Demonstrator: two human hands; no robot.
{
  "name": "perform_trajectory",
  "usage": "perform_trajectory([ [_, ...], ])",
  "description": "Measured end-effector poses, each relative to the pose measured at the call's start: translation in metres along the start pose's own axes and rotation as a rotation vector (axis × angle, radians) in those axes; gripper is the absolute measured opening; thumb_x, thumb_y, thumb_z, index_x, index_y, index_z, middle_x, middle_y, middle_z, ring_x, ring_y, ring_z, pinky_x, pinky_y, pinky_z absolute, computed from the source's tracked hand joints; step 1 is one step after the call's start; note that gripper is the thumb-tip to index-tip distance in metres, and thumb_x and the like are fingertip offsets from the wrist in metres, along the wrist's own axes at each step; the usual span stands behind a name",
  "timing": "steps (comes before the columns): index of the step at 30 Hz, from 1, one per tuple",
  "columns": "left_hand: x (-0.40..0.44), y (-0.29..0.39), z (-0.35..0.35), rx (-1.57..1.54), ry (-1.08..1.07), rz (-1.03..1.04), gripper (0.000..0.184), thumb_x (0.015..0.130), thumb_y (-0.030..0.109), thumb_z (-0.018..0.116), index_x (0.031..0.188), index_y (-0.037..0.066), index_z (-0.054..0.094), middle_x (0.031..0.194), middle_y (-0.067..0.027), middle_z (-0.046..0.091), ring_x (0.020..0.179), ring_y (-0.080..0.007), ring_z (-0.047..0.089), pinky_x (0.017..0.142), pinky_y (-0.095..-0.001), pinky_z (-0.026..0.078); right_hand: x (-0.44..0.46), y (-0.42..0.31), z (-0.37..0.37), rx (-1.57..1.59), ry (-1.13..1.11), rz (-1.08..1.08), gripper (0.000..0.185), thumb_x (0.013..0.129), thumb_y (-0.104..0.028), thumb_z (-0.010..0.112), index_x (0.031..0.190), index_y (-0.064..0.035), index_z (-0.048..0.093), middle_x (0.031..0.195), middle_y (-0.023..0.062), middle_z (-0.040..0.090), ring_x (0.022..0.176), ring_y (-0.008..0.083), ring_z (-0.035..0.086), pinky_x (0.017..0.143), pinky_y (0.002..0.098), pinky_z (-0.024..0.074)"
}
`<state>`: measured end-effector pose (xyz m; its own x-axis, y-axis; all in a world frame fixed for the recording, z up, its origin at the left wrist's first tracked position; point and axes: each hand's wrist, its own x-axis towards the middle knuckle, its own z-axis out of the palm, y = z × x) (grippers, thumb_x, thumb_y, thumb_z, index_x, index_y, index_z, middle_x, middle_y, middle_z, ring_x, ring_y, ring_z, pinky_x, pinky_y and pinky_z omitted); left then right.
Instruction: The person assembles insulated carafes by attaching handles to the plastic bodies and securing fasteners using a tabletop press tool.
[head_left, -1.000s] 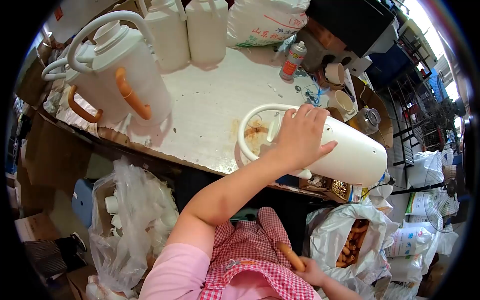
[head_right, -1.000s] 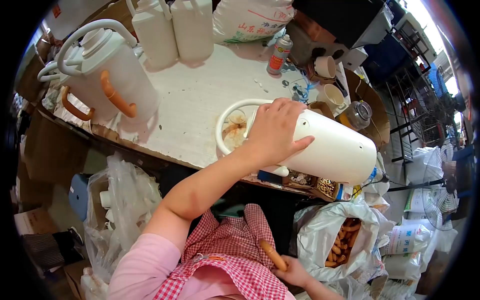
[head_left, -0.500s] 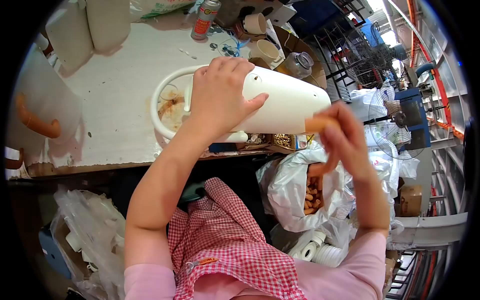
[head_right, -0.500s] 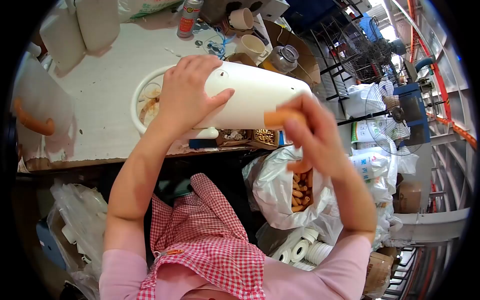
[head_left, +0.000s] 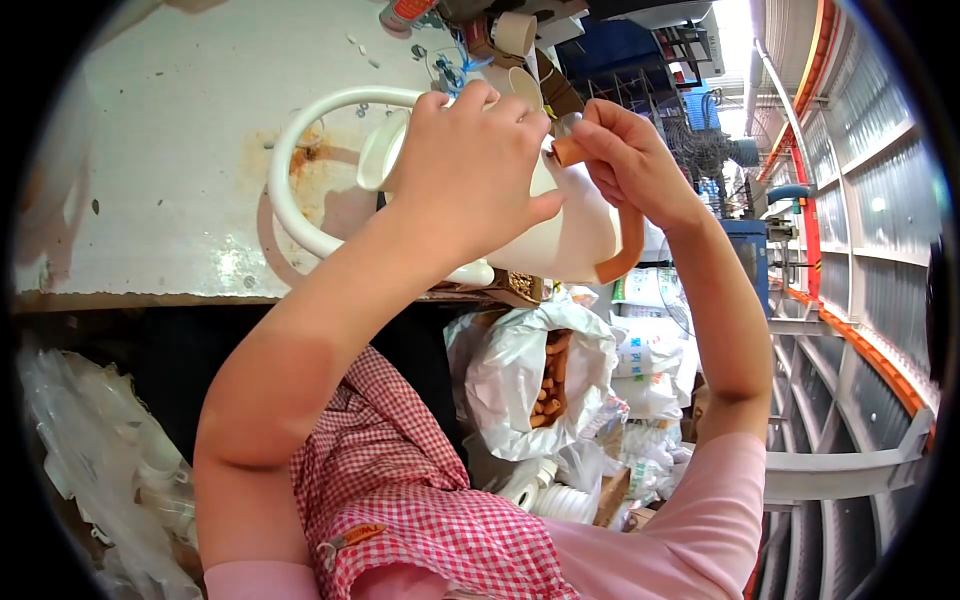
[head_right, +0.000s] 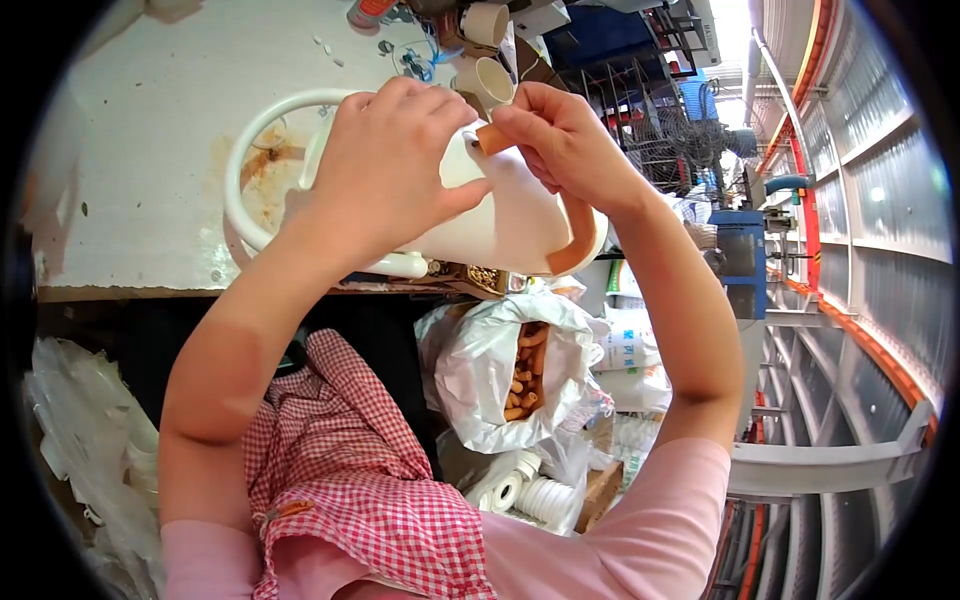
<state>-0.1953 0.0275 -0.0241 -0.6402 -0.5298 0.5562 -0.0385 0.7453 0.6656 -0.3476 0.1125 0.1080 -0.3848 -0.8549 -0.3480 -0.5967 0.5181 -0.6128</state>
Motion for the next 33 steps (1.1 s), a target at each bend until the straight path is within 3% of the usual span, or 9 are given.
perform_trajectory([
  [7,0.001,0.001,-0.003,0.092,-0.003,0.014,0.05,0.073,0.039,0.077,0.113,0.01,0.066,0.116,-0.0027,0.066,0.115,-0.0207,0.056,0.096,-0.0416,0.042,0.0,0.002,0.006,0.154,-0.017,0.07,0.026,0.103,-0.029,0.057,0.088,-0.0089,0.054,0.058,-0.0083,0.043,0.045,-0.001,0.034,0.041,0.0187,0.0286],
  [10,0.0,0.0,-0.001,0.082,0.008,0.009,0.05,0.074,0.04,0.076,0.113,0.01,0.066,0.116,-0.0025,0.066,0.115,-0.021,0.056,0.097,-0.0412,0.042,0.002,-0.002,0.004,0.057,-0.01,0.026,0.025,0.103,-0.027,0.058,0.087,-0.008,0.054,0.062,-0.0055,0.054,0.047,-0.001,0.038,0.041,0.0181,0.0306],
  [13,0.002,0.001,-0.003,0.101,-0.016,0.033,0.052,0.075,0.041,0.076,0.115,0.01,0.065,0.118,-0.0033,0.065,0.117,-0.0215,0.056,0.1,-0.0416,0.041,-0.003,-0.012,0.009,-0.264,0.063,-0.046,0.025,0.101,-0.025,0.059,0.086,-0.0059,0.055,0.073,0.0,0.068,0.054,0.0027,0.051,0.047,0.0218,0.0425],
  [15,0.003,0.002,-0.004,0.093,-0.028,0.037,0.052,0.075,0.041,0.076,0.115,0.01,0.065,0.119,-0.0038,0.065,0.118,-0.022,0.055,0.1,-0.042,0.041,-0.002,-0.013,0.012,-0.412,0.111,-0.161,0.028,0.098,-0.027,0.062,0.087,-0.0026,0.055,0.081,0.0076,0.074,0.061,0.0145,0.063,0.059,0.0301,0.0514],
  [16,0.003,0.001,-0.005,0.086,-0.04,0.03,0.052,0.075,0.04,0.076,0.116,0.009,0.065,0.12,-0.0043,0.065,0.119,-0.0226,0.055,0.101,-0.0425,0.04,-0.002,-0.014,0.014,-0.404,0.134,-0.158,0.028,0.098,-0.027,0.062,0.087,-0.0026,0.055,0.081,0.0076,0.074,0.061,0.0145,0.063,0.059,0.0301,0.0514],
  [19,0.003,0.0,-0.004,0.046,-0.018,0.061,0.052,0.075,0.038,0.077,0.117,0.009,0.064,0.123,-0.0046,0.064,0.122,-0.0235,0.054,0.103,-0.0435,0.039,-0.006,-0.021,0.021,-0.621,0.197,-0.215,0.038,0.091,-0.037,0.067,0.087,-0.0009,0.055,0.076,0.0147,0.069,0.07,0.0346,0.065,0.065,0.04,0.0512],
  [26,0.005,0.001,-0.002,-0.01,0.022,0.073,0.052,0.073,0.032,0.079,0.117,0.009,0.065,0.123,-0.0047,0.064,0.124,-0.0254,0.052,0.103,-0.0437,0.038,-0.004,-0.025,0.018,-0.835,0.169,-0.25,0.038,0.093,-0.038,0.064,0.085,-0.0033,0.051,0.068,0.0147,0.063,0.067,0.0396,0.062,0.061,0.0455,0.0483],
  [27,0.005,0.0,-0.001,-0.017,0.019,0.077,0.053,0.073,0.032,0.079,0.118,0.01,0.064,0.124,-0.0044,0.064,0.125,-0.0256,0.052,0.103,-0.0442,0.038,-0.002,-0.017,0.018,-0.784,0.176,-0.342,0.035,0.092,-0.025,0.069,0.086,-0.0041,0.042,0.059,0.0125,0.05,0.056,0.0368,0.047,0.053,0.0402,0.042],
  [33,0.01,-0.003,-0.004,-0.036,-0.037,0.076,0.054,0.072,0.031,0.079,0.12,0.011,0.064,0.127,-0.0036,0.061,0.126,-0.0257,0.05,0.104,-0.0445,0.037,-0.002,-0.024,0.017,-0.767,0.122,-0.276,0.035,0.092,-0.024,0.07,0.087,-0.0044,0.041,0.059,0.0122,0.051,0.056,0.0374,0.049,0.051,0.0386,0.0413],
])
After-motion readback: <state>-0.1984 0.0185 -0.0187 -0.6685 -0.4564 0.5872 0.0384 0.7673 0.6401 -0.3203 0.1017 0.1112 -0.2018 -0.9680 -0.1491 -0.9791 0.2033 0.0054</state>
